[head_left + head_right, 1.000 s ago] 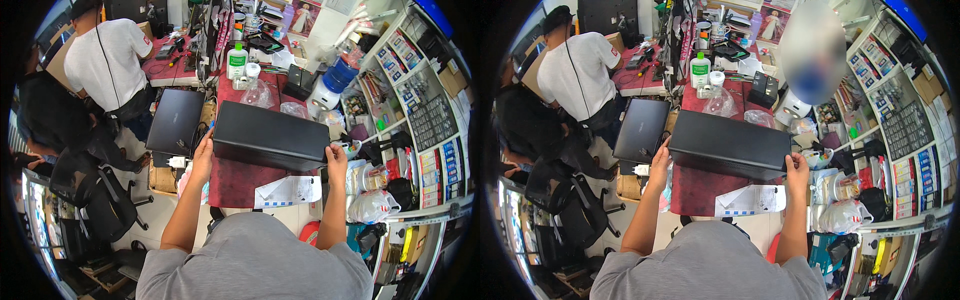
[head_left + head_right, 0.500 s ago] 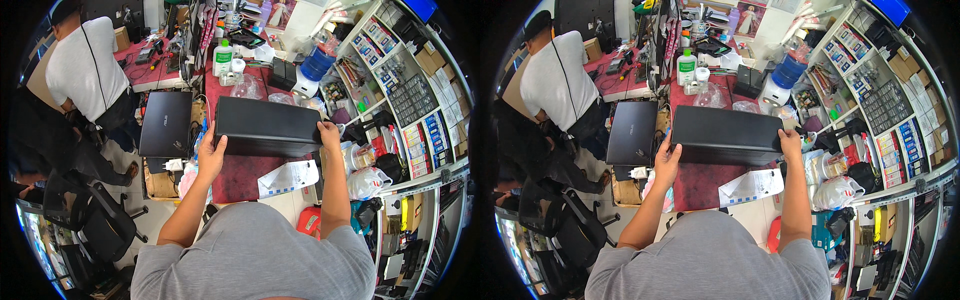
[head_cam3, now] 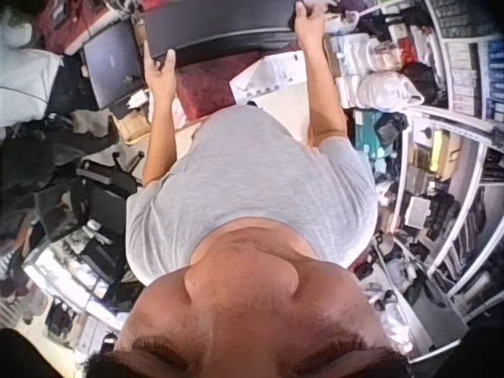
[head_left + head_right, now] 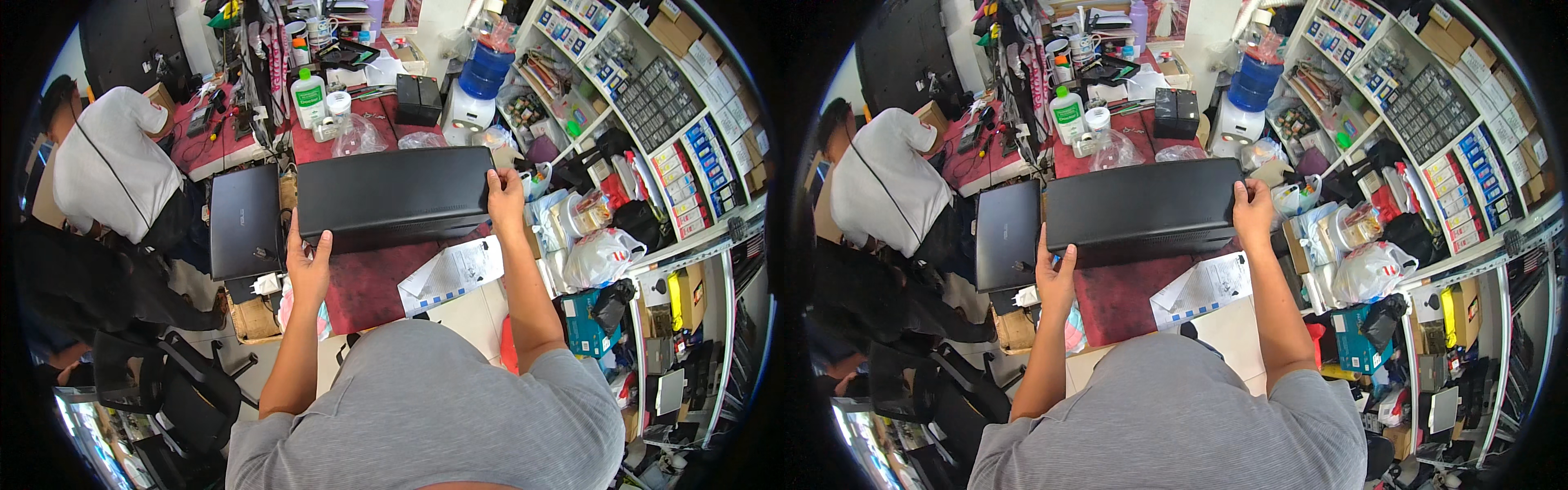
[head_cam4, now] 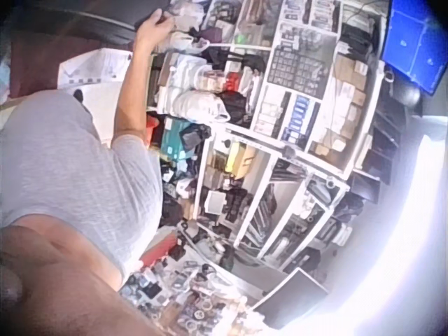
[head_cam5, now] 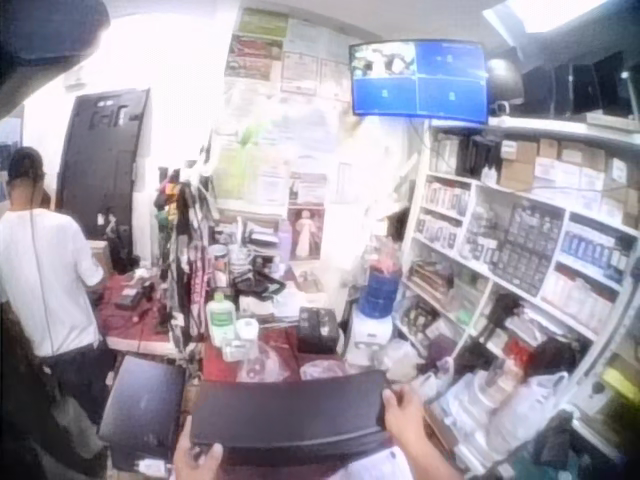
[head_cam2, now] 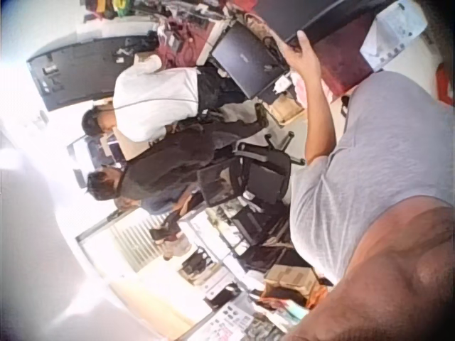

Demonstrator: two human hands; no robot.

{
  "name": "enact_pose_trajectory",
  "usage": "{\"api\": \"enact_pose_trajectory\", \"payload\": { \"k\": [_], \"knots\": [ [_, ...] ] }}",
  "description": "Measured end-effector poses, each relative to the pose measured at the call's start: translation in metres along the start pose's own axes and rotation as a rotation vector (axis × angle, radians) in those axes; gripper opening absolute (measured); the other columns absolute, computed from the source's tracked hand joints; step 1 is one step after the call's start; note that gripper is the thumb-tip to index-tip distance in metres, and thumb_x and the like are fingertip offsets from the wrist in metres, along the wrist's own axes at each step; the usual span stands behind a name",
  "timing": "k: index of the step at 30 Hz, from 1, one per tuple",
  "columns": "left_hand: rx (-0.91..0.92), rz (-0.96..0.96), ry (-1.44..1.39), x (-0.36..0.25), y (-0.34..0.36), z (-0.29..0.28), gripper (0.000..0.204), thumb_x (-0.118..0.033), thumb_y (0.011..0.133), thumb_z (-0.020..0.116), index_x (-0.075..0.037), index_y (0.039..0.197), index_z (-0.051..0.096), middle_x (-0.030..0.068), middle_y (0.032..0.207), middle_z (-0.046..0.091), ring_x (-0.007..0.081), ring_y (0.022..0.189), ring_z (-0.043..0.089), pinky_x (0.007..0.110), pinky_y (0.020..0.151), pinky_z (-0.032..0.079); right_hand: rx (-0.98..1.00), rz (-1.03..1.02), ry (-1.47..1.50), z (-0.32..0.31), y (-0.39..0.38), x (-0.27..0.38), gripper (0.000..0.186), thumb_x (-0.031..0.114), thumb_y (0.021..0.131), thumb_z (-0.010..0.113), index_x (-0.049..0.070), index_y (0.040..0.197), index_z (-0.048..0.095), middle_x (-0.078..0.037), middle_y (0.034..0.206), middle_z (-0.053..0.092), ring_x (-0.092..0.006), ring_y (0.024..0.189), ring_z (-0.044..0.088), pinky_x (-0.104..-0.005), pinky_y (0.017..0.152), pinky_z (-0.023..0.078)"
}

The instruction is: The person works on an uninterruptible power supply (UPS) unit, handling wires with pliers, fitting a battery into the housing, and sliding the external plastic cover into place.

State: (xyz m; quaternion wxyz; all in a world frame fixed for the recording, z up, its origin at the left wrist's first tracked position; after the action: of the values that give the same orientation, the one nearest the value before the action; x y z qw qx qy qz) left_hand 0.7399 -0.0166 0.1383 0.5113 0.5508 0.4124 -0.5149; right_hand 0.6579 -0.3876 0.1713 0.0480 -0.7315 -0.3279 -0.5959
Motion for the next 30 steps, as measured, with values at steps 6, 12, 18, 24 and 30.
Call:
{"api": "enact_pose_trajectory", "payload": {
  "k": [6,12,18,24,30],
  "knots": [
    [-0.040,-0.039,-0.167,-0.011,-0.021,0.003,0.068,-0.003,0.092,0.067,-0.004,0.152,0.037,0.0116,0.144,0.050,0.0201,0.131,0.048,0.034,0.111,0.035,-0.012,-0.141,0.054,-0.016,-0.032,0.005,0.020,0.017,0.095,0.068,-0.001,0.101,0.060,-0.006,0.090,0.054,-0.0155,0.080,0.049,-0.0297,0.075,0.043],
    [-0.106,0.016,-0.220,0.008,-0.065,-0.011,0.061,0.005,0.090,0.066,-0.002,0.146,0.043,0.0092,0.139,0.056,0.0199,0.129,0.052,0.035,0.111,0.038,0.093,-0.301,0.252,-0.051,-0.075,-0.002,0.023,0.008,0.088,0.072,0.002,0.105,0.057,-0.005,0.092,0.048,-0.0161,0.082,0.047,-0.0301,0.074,0.041],
    [-0.165,0.028,-0.030,0.053,-0.096,-0.033,0.050,0.009,0.087,0.067,-0.003,0.134,0.053,0.0077,0.133,0.059,0.0173,0.116,0.059,0.032,0.099,0.049,0.286,-0.400,0.206,-0.091,-0.109,-0.034,0.024,0.003,0.082,0.074,0.003,0.098,0.055,-0.011,0.091,0.055,-0.0251,0.080,0.056,-0.0334,0.075,0.046],
    [-0.308,0.143,0.421,0.106,-0.103,-0.053,0.026,-0.003,0.088,0.061,0.001,0.114,0.059,0.0136,0.120,0.062,0.0243,0.114,0.060,0.037,0.102,0.046,0.532,-0.609,0.176,-0.101,-0.119,-0.074,0.022,-0.002,0.064,0.072,0.003,0.077,0.056,-0.011,0.087,0.061,-0.0301,0.082,0.062,-0.0380,0.070,0.052],
    [-0.330,0.222,0.543,0.131,-0.105,-0.058,0.032,-0.016,0.086,0.062,0.003,0.112,0.063,0.0162,0.118,0.065,0.0298,0.120,0.059,0.041,0.109,0.041,0.642,-0.716,0.136,-0.087,-0.119,-0.110,0.023,-0.004,0.059,0.069,0.004,0.076,0.056,-0.010,0.090,0.061,-0.0300,0.085,0.062,-0.0393,0.073,0.052]
  ]
}}
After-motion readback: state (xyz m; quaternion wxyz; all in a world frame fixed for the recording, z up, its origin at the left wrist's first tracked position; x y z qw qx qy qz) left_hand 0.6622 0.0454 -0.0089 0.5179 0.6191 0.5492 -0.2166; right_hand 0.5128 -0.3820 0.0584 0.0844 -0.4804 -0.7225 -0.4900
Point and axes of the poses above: each hand's wrist, its own y-axis towards the middle knuckle, its own z-axis out of the palm, x = y × z, the point moved 2 cm from there along y, towards the middle knuckle
